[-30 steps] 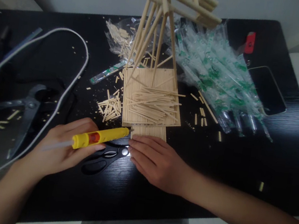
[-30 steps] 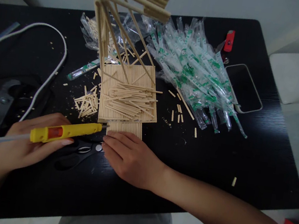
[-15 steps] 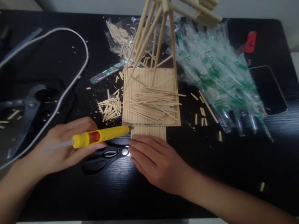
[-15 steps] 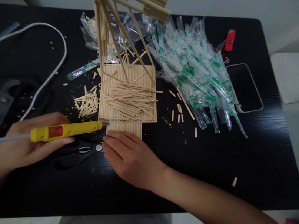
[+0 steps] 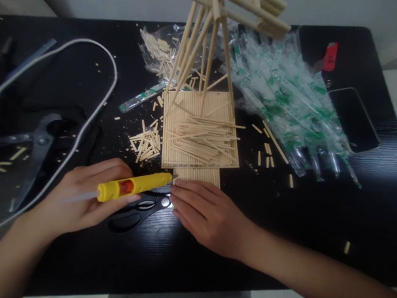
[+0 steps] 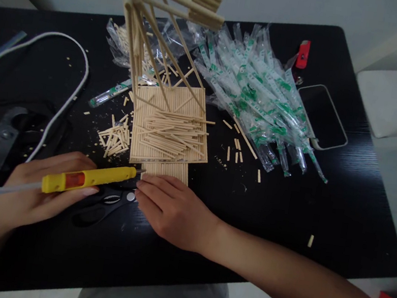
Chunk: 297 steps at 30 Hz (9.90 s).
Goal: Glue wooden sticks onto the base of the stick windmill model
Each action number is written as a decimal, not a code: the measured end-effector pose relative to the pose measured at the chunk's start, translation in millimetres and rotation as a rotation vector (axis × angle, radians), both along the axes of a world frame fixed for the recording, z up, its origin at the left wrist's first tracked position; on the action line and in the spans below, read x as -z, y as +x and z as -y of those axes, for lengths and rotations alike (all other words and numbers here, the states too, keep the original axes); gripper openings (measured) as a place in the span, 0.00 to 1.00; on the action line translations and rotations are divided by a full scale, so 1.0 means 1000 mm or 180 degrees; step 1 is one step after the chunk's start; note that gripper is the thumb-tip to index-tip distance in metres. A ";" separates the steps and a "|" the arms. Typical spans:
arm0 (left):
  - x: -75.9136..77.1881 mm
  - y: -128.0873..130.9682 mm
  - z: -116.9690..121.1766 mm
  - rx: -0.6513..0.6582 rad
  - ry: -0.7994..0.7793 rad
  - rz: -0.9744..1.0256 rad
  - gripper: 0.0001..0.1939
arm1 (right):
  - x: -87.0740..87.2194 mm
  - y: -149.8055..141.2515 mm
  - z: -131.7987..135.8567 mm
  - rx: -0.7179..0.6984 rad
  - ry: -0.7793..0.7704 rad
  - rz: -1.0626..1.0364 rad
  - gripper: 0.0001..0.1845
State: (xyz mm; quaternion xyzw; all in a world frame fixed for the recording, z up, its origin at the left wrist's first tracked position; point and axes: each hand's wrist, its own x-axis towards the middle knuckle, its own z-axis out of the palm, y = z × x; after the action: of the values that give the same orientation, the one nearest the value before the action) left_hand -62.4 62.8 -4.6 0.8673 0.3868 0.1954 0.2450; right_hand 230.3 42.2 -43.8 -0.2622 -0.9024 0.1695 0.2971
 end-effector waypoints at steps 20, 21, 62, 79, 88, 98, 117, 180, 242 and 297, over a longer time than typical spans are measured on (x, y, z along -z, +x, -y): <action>-0.002 0.007 -0.002 -0.0139 0.0119 0.0007 0.03 | 0.000 0.000 0.000 0.0045 0.0028 -0.0016 0.12; -0.003 0.008 -0.002 -0.0136 0.0119 0.0013 0.03 | 0.000 0.000 0.000 0.0045 0.0016 -0.0018 0.12; 0.000 0.005 -0.001 -0.0088 0.0144 -0.0019 0.05 | -0.001 -0.001 0.000 0.0062 0.0001 -0.0022 0.11; -0.003 0.009 -0.002 -0.0085 0.0275 -0.0104 0.11 | -0.001 -0.001 0.000 0.0058 0.0034 -0.0043 0.12; -0.001 0.007 -0.002 -0.0131 0.0314 -0.0068 0.11 | -0.001 -0.001 0.000 0.0031 -0.0007 -0.0044 0.13; -0.002 0.009 -0.002 -0.0115 0.0305 -0.0083 0.11 | -0.001 -0.001 0.000 0.0040 0.0002 -0.0035 0.12; -0.003 0.011 -0.002 -0.0082 0.0141 -0.0010 0.05 | -0.002 -0.001 0.000 0.0048 -0.0002 -0.0068 0.12; -0.004 0.011 -0.003 -0.0047 0.0137 0.0112 0.01 | -0.003 -0.001 -0.001 0.0082 0.0075 -0.0025 0.11; -0.020 0.027 0.035 -0.0457 0.0715 -0.0548 0.14 | -0.005 0.014 -0.004 0.0184 -0.0020 0.0088 0.18; 0.011 0.061 0.021 0.0215 0.0746 -0.0319 0.17 | -0.008 0.013 -0.007 0.0248 -0.0117 0.0269 0.18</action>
State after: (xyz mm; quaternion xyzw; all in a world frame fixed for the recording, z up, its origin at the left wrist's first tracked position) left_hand -1.8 42.3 -15.6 0.9112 0.3437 0.1874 0.1288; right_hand 243.1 48.8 -35.7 -0.3095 -0.8999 0.1631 0.2603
